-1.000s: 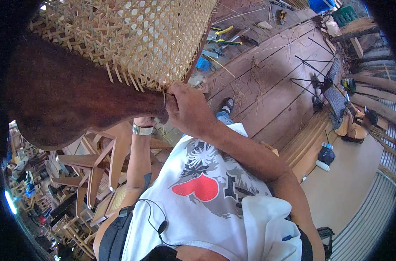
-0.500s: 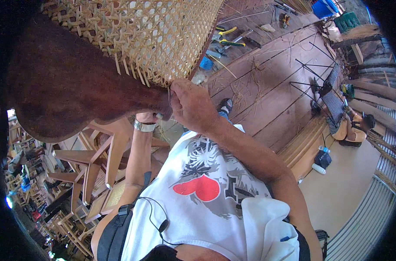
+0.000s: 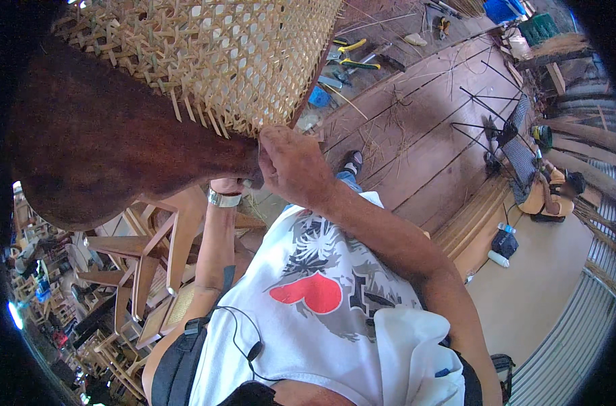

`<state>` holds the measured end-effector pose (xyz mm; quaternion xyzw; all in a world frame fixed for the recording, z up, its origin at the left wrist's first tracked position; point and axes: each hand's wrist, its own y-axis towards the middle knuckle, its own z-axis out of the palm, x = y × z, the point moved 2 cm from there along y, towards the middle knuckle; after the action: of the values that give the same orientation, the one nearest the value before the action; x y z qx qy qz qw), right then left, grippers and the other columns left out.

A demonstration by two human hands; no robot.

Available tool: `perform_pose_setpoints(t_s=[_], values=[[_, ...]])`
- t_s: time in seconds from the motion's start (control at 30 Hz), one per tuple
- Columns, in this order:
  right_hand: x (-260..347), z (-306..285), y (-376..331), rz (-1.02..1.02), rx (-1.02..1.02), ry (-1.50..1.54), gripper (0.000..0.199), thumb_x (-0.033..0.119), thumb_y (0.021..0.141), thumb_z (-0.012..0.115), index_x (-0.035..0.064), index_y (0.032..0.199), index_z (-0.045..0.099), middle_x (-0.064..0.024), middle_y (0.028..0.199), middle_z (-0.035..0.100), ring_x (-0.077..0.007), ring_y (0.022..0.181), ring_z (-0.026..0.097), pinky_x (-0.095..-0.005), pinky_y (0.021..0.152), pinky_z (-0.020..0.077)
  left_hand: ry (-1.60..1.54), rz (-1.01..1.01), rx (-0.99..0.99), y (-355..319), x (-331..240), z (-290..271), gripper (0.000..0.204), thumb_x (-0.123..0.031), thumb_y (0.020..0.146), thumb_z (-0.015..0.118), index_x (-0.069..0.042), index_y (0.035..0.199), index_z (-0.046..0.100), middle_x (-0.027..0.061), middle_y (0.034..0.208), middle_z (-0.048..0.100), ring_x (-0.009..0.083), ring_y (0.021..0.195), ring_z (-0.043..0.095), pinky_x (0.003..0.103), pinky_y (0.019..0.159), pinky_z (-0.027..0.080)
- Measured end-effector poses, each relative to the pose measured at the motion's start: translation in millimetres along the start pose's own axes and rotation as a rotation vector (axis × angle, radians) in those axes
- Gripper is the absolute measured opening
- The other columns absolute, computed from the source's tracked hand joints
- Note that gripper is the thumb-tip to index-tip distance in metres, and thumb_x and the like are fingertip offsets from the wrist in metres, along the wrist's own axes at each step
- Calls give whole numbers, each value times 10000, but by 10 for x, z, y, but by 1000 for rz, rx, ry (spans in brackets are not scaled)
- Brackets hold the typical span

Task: Repairing or weaving the cane mesh on a wooden chair frame using strips of rattan.

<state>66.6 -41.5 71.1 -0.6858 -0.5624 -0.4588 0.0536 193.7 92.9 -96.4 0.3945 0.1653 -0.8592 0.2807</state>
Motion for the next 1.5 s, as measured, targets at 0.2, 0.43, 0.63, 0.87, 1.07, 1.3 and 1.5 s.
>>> perform_pose_setpoints(t_s=[0.2,0.43,0.63,0.87,1.07,1.3,1.5], values=[[53,-19,-16,124,-10,-20,128,14,793,598,5,913,554,-171,791,574,-374,735,609,-423,649,492,782,297,79,55,-183,-14,467,-171,876,694,-91,1297,507,56,1235,583,224,1114,534,382,982,440],[143,-138,-67,321,-9,105,105,21,785,602,-2,883,572,-198,808,589,-391,786,611,-448,681,481,480,239,-184,-107,8,-356,496,-239,896,631,-47,1327,480,82,1266,584,295,1156,527,430,1003,410],[46,-107,-35,146,-15,-35,86,35,817,590,6,898,581,-189,810,596,-387,771,610,-442,674,481,1015,328,-115,-79,-656,540,436,-257,969,501,-46,1347,454,86,1279,571,265,1143,534,437,1032,383],[-9,-91,-4,71,67,-46,73,29,836,567,-1,903,569,-203,812,599,-399,775,608,-446,673,470,1020,309,56,59,-371,12,458,-224,921,522,-83,1352,458,78,1313,549,267,1212,503,435,1050,371],[-42,-73,5,62,37,28,57,29,825,563,-1,874,559,-198,768,596,-388,745,611,-452,652,465,1302,323,177,112,-434,69,462,-239,929,441,-110,1372,455,68,1364,513,243,1275,453,409,1084,345],[-53,-38,25,38,51,-6,75,16,802,556,3,875,563,-193,753,597,-387,731,611,-451,640,462,1183,432,171,62,-327,-31,489,-199,891,501,-141,1376,465,47,1373,512,225,1266,475,406,1066,376],[33,-24,39,97,10,-65,83,26,788,572,4,867,563,-194,765,595,-391,736,608,-451,649,466,1535,648,103,51,-374,57,496,-214,892,511,-147,1381,461,39,1394,496,231,1260,477,398,1087,349]])
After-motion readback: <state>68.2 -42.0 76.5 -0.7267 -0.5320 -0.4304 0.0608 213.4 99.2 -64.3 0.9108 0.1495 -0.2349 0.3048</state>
